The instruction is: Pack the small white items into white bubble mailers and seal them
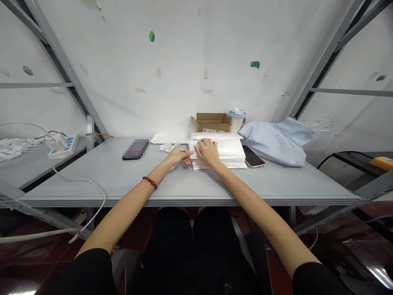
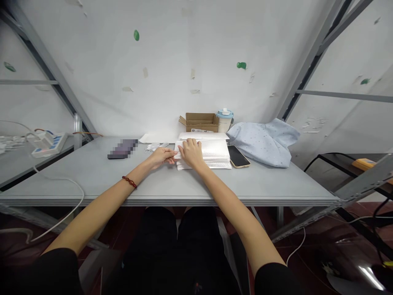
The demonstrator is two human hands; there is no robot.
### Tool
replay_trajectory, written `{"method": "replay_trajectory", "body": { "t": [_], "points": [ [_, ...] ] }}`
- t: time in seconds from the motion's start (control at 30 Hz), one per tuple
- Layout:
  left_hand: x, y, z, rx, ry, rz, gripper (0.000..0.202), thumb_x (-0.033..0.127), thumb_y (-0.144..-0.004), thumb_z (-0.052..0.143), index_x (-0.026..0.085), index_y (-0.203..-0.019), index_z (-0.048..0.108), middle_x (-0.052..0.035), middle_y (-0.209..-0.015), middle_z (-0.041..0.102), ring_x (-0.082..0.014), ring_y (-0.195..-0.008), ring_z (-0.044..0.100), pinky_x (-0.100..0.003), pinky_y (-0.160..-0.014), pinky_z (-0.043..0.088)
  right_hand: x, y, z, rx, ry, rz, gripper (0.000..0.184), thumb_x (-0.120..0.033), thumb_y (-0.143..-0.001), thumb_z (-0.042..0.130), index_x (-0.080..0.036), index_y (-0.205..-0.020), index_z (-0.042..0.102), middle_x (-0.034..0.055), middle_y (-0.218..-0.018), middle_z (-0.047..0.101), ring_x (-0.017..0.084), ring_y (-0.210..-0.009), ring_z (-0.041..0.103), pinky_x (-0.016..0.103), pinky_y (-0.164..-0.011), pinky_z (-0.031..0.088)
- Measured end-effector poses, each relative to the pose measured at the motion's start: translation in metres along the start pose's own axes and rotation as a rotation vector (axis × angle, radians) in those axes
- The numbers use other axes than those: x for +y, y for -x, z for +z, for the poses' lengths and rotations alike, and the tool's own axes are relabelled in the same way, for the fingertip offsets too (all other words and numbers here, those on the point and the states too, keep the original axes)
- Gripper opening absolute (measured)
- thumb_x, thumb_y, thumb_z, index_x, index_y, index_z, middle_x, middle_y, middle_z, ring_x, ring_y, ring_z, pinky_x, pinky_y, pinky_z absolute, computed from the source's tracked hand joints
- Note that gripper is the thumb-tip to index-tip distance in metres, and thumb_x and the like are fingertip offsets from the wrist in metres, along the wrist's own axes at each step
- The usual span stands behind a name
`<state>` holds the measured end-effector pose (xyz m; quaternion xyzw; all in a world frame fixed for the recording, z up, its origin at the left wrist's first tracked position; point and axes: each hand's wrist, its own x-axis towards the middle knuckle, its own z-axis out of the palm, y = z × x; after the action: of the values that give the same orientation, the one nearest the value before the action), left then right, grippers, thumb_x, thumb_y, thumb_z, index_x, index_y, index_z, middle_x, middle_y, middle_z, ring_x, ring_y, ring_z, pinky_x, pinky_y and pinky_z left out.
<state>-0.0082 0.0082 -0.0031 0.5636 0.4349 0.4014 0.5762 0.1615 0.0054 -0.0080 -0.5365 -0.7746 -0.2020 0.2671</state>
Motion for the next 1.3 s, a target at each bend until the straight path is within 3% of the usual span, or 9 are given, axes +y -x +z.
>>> {"method": "replay_trajectory", "body": {
  "t": [0.23,0.43,0.6,0.77,0.87,0.93,1.07,1.2,1.3],
  "points": [
    [-0.001,-0.001,-0.001,0.019,0.029,0.024,0.022,0.025,-0.07,0.084,0.01,-0.07,0.068,-0.0037,-0.059,0.066,-0.009,-0.049,0.059,-0.02,-0.05,0.05,-0.001,-0.002,0.0,-0.015,-0.023,0.074,0.028,-0.033,-0.105,0.044,-0.016,-0.105,0.066,0.0142,-0.116,0.062,0.028,-0.108,0.051,0.039,-0.088,0.035],
    [-0.005,-0.004,-0.003,0.022,0.098,0.03,0.015,0.011,-0.067,0.082,0.009,-0.077,0.07,-0.0055,-0.067,0.071,-0.0122,-0.057,0.065,-0.024,-0.06,0.057,-0.001,-0.001,-0.001,-0.03,0.032,0.046,0.028,-0.03,-0.103,0.044,-0.014,-0.104,0.067,0.0161,-0.114,0.062,0.029,-0.107,0.051,0.041,-0.089,0.036],
    [-0.004,-0.001,0.002,0.052,0.133,0.033,0.022,0.006,-0.069,0.079,0.01,-0.088,0.07,-0.0055,-0.072,0.073,-0.016,-0.065,0.071,-0.03,-0.074,0.06,0.004,-0.001,0.003,0.062,0.055,-0.017,0.03,-0.028,-0.103,0.042,-0.013,-0.101,0.067,0.0175,-0.115,0.062,0.03,-0.105,0.05,0.042,-0.09,0.035],
    [0.001,-0.001,0.0,0.062,0.101,0.053,0.017,0.007,-0.072,0.075,0.009,-0.088,0.07,-0.0076,-0.075,0.074,-0.0162,-0.069,0.071,-0.032,-0.08,0.058,0.006,-0.001,0.006,0.034,0.043,0.028,0.029,-0.029,-0.103,0.042,-0.014,-0.099,0.068,0.0152,-0.109,0.063,0.028,-0.101,0.051,0.039,-0.085,0.035],
    [0.003,-0.009,-0.015,0.206,0.024,0.139,0.008,0.013,-0.079,0.067,0.009,-0.086,0.068,-0.009,-0.078,0.073,-0.015,-0.068,0.069,-0.033,-0.08,0.057,0.004,-0.002,0.003,0.001,0.035,0.043,0.03,-0.029,-0.103,0.042,-0.014,-0.101,0.067,0.0153,-0.11,0.063,0.029,-0.102,0.051,0.039,-0.086,0.035],
    [0.002,-0.016,-0.033,0.431,-0.107,0.199,0.009,0.014,-0.082,0.059,0.011,-0.088,0.065,-0.0085,-0.08,0.072,-0.0159,-0.07,0.068,-0.035,-0.081,0.057,0.003,-0.002,0.001,-0.016,0.028,0.05,0.03,-0.029,-0.104,0.041,-0.014,-0.102,0.067,0.0152,-0.111,0.062,0.029,-0.103,0.051,0.039,-0.087,0.035],
    [-0.006,-0.028,-0.08,0.788,-0.626,0.291,0.025,0.007,-0.08,0.046,0.012,-0.094,0.066,-0.0139,-0.103,0.069,-0.0239,-0.106,0.064,-0.041,-0.103,0.045,0.002,-0.002,0.0,-0.029,0.022,0.054,0.028,-0.029,-0.104,0.042,-0.014,-0.103,0.066,0.015,-0.112,0.062,0.029,-0.104,0.051,0.039,-0.088,0.035],
    [-0.019,-0.035,-0.116,0.893,-0.843,0.241,0.042,0.004,-0.071,0.044,0.008,-0.107,0.065,-0.0199,-0.122,0.062,-0.029,-0.124,0.053,-0.04,-0.109,0.038,0.003,-0.001,-0.001,-0.005,0.013,0.027,0.029,-0.029,-0.104,0.042,-0.014,-0.101,0.066,0.0152,-0.111,0.062,0.029,-0.103,0.051,0.04,-0.086,0.035],
    [-0.025,-0.04,-0.129,0.855,-0.881,0.179,0.049,0.005,-0.066,0.048,0.005,-0.112,0.064,-0.0223,-0.12,0.064,-0.0344,-0.124,0.053,-0.044,-0.108,0.038,0.002,-0.001,-0.004,-0.029,0.027,0.034,0.029,-0.03,-0.105,0.042,-0.014,-0.101,0.066,0.0152,-0.113,0.062,0.029,-0.105,0.05,0.039,-0.086,0.035]
  ]
}}
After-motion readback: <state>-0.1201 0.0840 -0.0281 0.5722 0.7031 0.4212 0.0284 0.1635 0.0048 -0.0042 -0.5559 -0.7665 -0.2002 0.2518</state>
